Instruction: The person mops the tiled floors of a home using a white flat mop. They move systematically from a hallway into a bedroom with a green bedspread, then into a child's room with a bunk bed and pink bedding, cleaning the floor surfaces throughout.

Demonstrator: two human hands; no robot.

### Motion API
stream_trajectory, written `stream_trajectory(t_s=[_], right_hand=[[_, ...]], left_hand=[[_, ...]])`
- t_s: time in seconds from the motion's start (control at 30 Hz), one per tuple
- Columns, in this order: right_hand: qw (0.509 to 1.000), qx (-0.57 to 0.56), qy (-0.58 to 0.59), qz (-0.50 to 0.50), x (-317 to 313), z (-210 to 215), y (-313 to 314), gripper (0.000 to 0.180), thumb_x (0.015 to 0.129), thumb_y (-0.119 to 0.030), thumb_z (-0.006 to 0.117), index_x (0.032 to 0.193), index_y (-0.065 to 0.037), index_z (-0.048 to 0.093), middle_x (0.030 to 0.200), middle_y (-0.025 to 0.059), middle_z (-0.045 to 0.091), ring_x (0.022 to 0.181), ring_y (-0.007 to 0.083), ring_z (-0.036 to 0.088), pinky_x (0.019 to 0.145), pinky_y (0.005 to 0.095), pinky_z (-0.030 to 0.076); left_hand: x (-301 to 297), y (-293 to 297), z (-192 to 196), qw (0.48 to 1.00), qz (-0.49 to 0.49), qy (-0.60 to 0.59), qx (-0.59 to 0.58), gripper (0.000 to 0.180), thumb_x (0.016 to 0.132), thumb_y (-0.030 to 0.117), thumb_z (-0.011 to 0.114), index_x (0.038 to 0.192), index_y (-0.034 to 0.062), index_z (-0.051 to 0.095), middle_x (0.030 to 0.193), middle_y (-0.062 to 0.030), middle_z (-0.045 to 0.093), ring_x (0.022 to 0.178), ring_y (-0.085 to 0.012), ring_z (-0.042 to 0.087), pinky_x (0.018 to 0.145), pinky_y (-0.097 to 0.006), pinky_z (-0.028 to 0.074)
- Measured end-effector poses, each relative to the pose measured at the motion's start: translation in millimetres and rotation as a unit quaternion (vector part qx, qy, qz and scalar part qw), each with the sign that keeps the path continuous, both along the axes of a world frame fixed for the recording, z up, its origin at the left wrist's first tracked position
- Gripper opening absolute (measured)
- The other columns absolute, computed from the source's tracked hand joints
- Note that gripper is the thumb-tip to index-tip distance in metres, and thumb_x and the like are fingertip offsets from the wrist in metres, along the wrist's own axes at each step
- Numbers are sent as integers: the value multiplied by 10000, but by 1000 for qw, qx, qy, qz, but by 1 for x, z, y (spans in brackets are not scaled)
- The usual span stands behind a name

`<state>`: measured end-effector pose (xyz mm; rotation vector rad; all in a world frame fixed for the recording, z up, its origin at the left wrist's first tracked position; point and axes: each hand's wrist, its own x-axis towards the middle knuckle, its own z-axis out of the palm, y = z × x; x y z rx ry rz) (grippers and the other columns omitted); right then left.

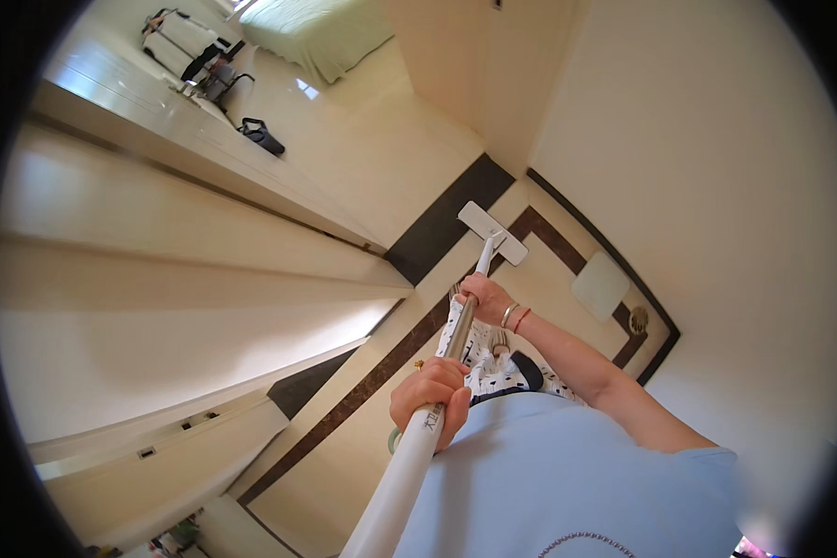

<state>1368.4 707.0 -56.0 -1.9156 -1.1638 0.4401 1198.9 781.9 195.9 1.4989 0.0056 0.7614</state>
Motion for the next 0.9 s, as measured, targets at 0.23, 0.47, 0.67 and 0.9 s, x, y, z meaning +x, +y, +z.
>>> stream_trajectory(t_s=[0.23, 0.47, 0.67, 0.9], right_hand=[[998, 18, -38, 51, 4, 2, 4, 217, 866, -159, 652, 733, -58, 513, 757, 129, 554, 796, 325, 558, 735, 405, 480], [999, 19, -34, 28, 39, -11, 12, 234, 841, -166, 681, 725, -47, 516, 742, 128, 552, 773, 314, 550, 703, 399, 471], [998, 8, -57, 38, 108, -4, 68, 240, 841, -190, 693, 729, -41, 542, 749, 142, 589, 774, 333, 576, 708, 411, 486], [994, 20, -6, 109, 153, 7, 153, 260, 818, -207, 754, 743, -49, 561, 732, 126, 586, 702, 302, 580, 670, 389, 479]], left_hand=[[2, -10, -9, 998, 46, -36, 26, 219, 750, -124, 656, 706, 26, 502, 607, -85, 565, 529, -195, 541, 652, -372, 548], [27, -5, -20, 998, 23, -9, 52, 221, 786, -101, 660, 716, 34, 499, 625, -64, 555, 577, -180, 545, 738, -397, 551], [82, 52, -10, 998, 22, -14, 54, 197, 826, -89, 632, 749, 42, 507, 649, -63, 572, 619, -177, 556, 784, -450, 534], [131, 121, -2, 994, 41, -11, 97, 233, 775, -59, 679, 699, 56, 491, 592, -52, 547, 533, -183, 523, 674, -406, 539]])
